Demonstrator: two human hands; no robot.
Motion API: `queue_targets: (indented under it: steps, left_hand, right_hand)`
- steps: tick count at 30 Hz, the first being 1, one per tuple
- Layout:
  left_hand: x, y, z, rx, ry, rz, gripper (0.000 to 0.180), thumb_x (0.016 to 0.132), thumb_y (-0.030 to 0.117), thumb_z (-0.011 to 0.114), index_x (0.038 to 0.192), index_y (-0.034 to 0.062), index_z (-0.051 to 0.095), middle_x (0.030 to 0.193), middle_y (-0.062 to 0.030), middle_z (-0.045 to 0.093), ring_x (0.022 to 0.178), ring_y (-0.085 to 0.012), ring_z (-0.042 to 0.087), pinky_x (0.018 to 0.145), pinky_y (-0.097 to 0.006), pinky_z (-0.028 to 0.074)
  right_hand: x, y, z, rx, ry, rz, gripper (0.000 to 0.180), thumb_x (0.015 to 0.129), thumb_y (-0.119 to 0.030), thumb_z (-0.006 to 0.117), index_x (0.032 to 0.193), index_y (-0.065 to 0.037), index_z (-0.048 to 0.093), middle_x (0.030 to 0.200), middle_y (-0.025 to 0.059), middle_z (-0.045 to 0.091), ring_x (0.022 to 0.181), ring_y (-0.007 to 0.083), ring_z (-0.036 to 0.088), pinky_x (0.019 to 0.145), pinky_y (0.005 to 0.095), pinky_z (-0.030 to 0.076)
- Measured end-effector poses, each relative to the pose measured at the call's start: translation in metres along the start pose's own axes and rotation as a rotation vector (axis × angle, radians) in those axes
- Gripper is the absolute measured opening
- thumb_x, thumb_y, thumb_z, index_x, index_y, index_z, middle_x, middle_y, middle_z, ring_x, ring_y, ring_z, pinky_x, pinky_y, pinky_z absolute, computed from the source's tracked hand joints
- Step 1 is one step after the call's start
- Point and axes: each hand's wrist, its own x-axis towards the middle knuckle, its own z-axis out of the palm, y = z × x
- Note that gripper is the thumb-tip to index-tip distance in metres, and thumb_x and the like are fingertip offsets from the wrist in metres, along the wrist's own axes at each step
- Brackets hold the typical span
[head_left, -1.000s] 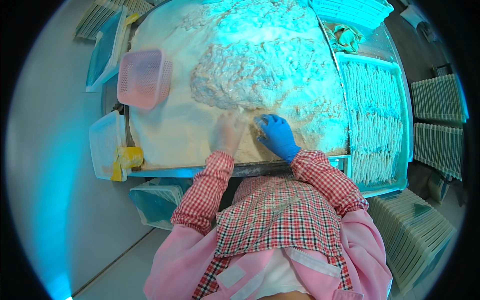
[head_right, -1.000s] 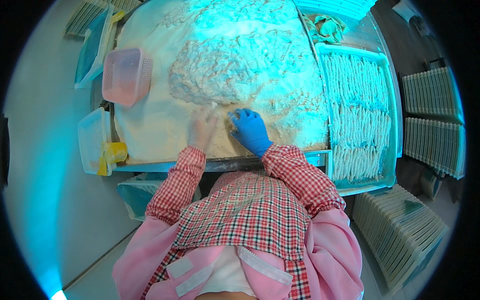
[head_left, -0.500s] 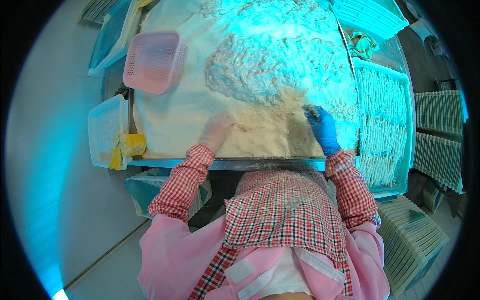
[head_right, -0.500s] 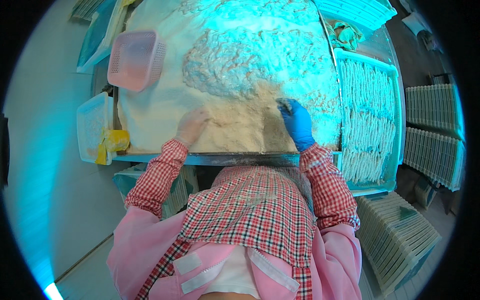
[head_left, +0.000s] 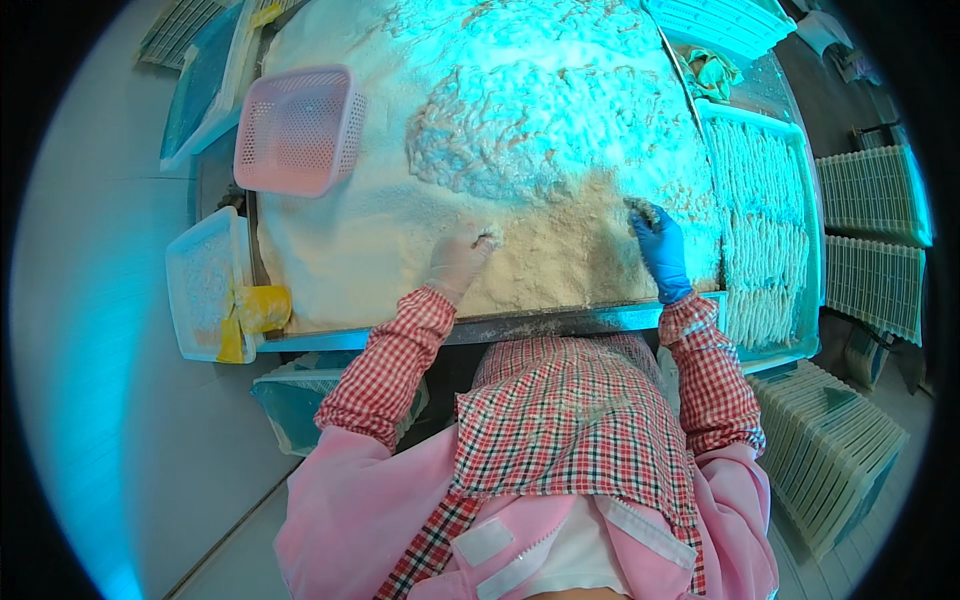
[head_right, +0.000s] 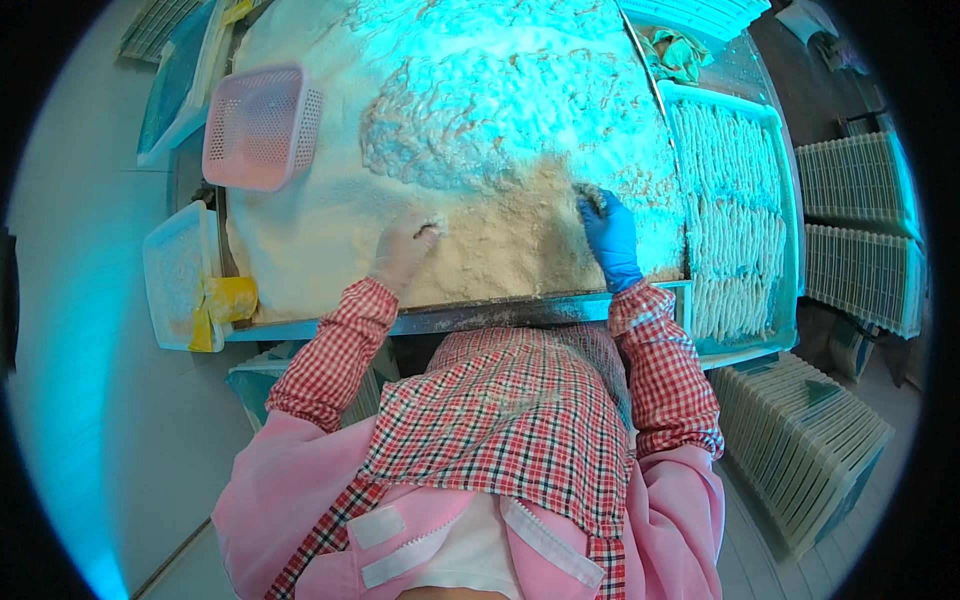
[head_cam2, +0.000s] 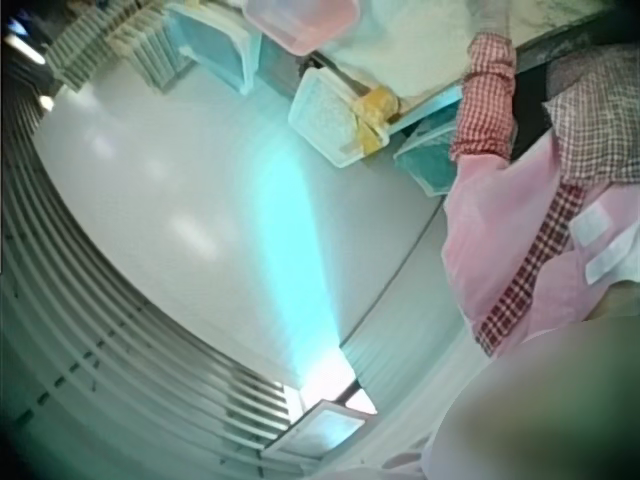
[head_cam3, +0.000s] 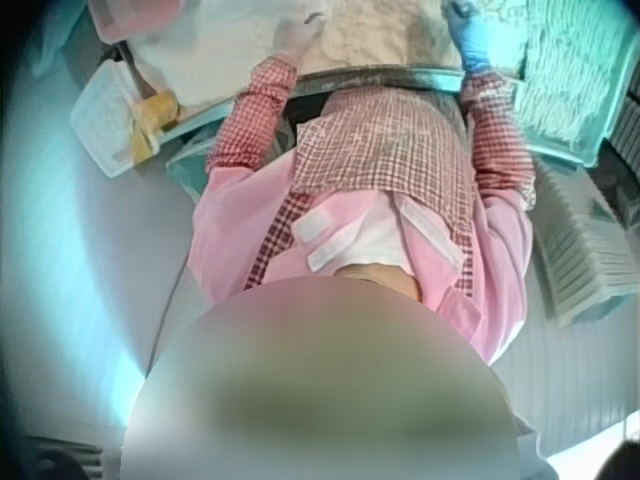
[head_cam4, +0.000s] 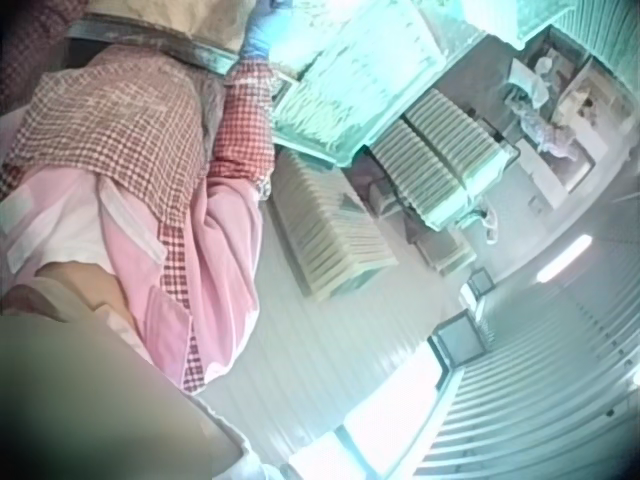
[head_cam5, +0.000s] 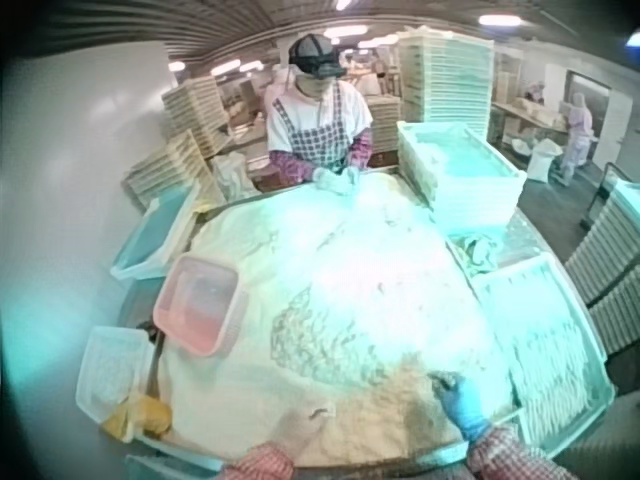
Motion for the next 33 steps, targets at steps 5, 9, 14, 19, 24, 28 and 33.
queue_targets:
  steps: [5, 9, 14, 19, 24, 28, 33]
  left_hand:
    - [-0.006, -0.026, -0.030, 0.158, 0.064, 0.614, 0.022, 0.082, 0.008, 0.059, 0.102, 0.0068, 0.068, 0.114, -0.0100, 0.061, 0.106, -0.0282, 0.058, 0.093, -0.038, 0.045]
    - [-0.013, -0.035, -0.038, -0.168, 0.092, 0.055, 0.024, 0.082, 0.010, 0.058, 0.105, 0.0086, 0.067, 0.116, -0.0116, 0.061, 0.113, -0.0296, 0.054, 0.098, -0.038, 0.043]
    - [-0.024, 0.004, 0.008, 0.400, 0.090, -0.009, 0.027, 0.084, 0.019, 0.059, 0.108, 0.0073, 0.064, 0.110, -0.0126, 0.063, 0.104, -0.0280, 0.059, 0.089, -0.036, 0.047]
    - [-0.027, -0.011, -0.005, -0.224, 0.084, -0.236, 0.034, 0.081, 0.023, 0.062, 0.112, 0.0078, 0.062, 0.105, -0.0151, 0.063, 0.085, -0.0316, 0.062, 0.078, -0.037, 0.050]
    - [-0.038, -0.017, -0.015, 0.040, 0.063, -0.008, 0.032, 0.078, 0.014, 0.063, 0.109, 0.0039, 0.063, 0.108, -0.0147, 0.064, 0.099, -0.0315, 0.060, 0.087, -0.039, 0.048]
    - [-0.043, -0.016, -0.019, 0.324, -0.034, 0.252, 0.031, 0.078, 0.012, 0.062, 0.107, 0.0032, 0.063, 0.106, -0.0142, 0.064, 0.096, -0.0323, 0.060, 0.084, -0.041, 0.049]
    - [-0.035, -0.010, -0.019, 0.179, 0.044, -0.229, 0.028, 0.077, 0.015, 0.062, 0.103, 0.0049, 0.062, 0.099, -0.0151, 0.062, 0.092, -0.0336, 0.060, 0.082, -0.043, 0.048]
  right_hand:
    - [-0.005, 0.020, -0.004, 0.097, 0.064, -0.067, 0.024, 0.089, -0.014, 0.065, 0.111, -0.006, 0.067, 0.090, 0.0058, 0.068, 0.076, 0.0092, 0.058, 0.068, 0.0276, 0.049]
    - [-0.018, 0.022, 0.002, -0.014, 0.108, -0.144, 0.024, 0.088, -0.012, 0.066, 0.111, -0.007, 0.067, 0.093, 0.0067, 0.068, 0.081, 0.0101, 0.059, 0.071, 0.0271, 0.049]
    - [-0.036, 0.019, 0.023, 0.115, -0.078, -0.006, 0.023, 0.090, -0.013, 0.064, 0.111, -0.008, 0.067, 0.085, 0.0010, 0.064, 0.076, 0.0080, 0.054, 0.066, 0.0266, 0.047]
    - [-0.041, -0.004, 0.007, 0.119, -0.199, 0.197, 0.022, 0.092, -0.013, 0.060, 0.113, -0.007, 0.064, 0.089, 0.0016, 0.064, 0.081, 0.0112, 0.057, 0.073, 0.0264, 0.048]
    - [-0.030, 0.025, -0.001, -0.052, -0.061, -0.014, 0.023, 0.089, -0.014, 0.063, 0.111, -0.007, 0.063, 0.096, 0.0103, 0.067, 0.083, 0.0206, 0.063, 0.071, 0.0354, 0.050]
    - [0.008, 0.029, -0.015, -0.470, 0.082, -0.231, 0.031, 0.087, -0.009, 0.060, 0.118, -0.009, 0.060, 0.114, 0.0160, 0.061, 0.095, 0.0357, 0.061, 0.075, 0.0401, 0.051]
    - [0.021, 0.024, 0.004, -0.813, -0.016, -0.358, 0.033, 0.087, -0.009, 0.059, 0.120, -0.011, 0.059, 0.116, 0.0146, 0.059, 0.101, 0.0306, 0.059, 0.078, 0.0386, 0.050]
